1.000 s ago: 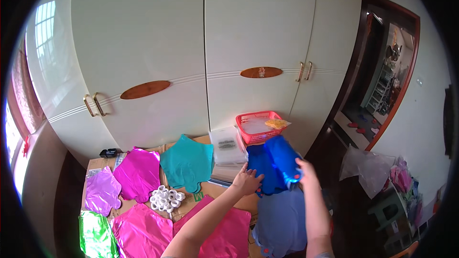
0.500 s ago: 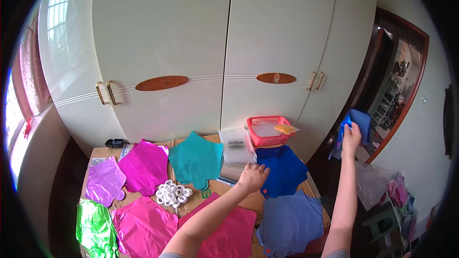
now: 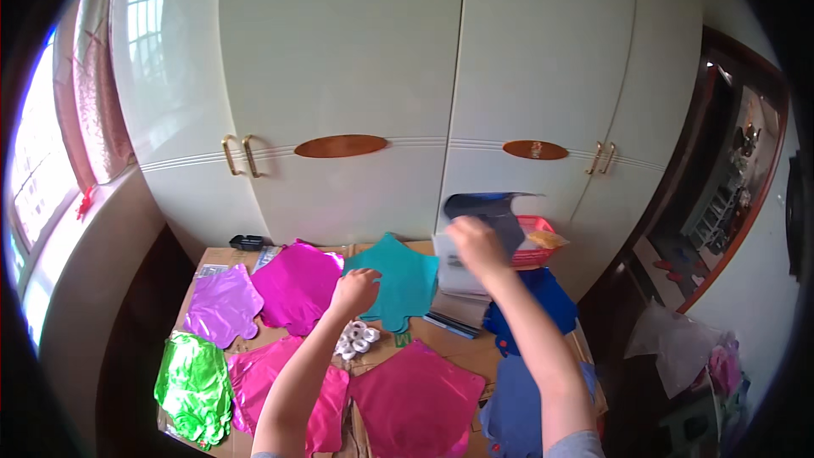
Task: Manually packaging colorful plastic sheets into bags and attaching cardboard headers using a stapler.
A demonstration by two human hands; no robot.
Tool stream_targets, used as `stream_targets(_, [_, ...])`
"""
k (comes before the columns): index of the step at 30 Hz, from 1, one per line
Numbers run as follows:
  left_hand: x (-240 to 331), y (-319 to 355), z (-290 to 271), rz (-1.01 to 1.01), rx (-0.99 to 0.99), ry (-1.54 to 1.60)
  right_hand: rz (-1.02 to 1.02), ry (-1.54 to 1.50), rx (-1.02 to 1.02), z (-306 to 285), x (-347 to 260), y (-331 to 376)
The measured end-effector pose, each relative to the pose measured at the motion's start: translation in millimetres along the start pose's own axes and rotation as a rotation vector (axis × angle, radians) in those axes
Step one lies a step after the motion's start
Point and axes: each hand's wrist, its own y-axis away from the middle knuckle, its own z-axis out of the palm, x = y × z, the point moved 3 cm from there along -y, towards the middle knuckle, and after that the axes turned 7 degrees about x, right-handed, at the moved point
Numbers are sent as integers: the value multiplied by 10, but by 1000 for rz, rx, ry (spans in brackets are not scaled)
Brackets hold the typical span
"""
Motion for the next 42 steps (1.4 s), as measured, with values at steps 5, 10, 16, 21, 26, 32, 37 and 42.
stream_targets(5, [-580, 206, -149, -54, -28, -15, -29, -71, -435, 1295, -880, 385])
stream_targets(10, [-867, 448, -199, -95, -98, 29, 76, -231, -725, 1628, -1416, 723])
stream_targets(16, [-914, 504, -164, -56, -111, 43, 229, -290, -666, 1753, -1384, 853])
stream_targets(21, [-773, 468, -95, 5, -141, 60, 662, -465, -552, 1732, -1214, 916])
stream_targets(26, [-731, 413, 116, 63, -104, 83, 908, -525, -501, 1788, -1117, 1025])
stream_targets(32, [-827, 227, 360, 228, -146, -121, 1119, -716, -422, 1886, -1013, 1113])
stream_targets(37, [-735, 141, 356, 187, -193, -170, 1364, -1124, -221, 1769, -611, 1006])
stream_targets(42, [-670, 93, 337, 116, -363, -236, 1642, -1298, 28, 1451, 270, 839])
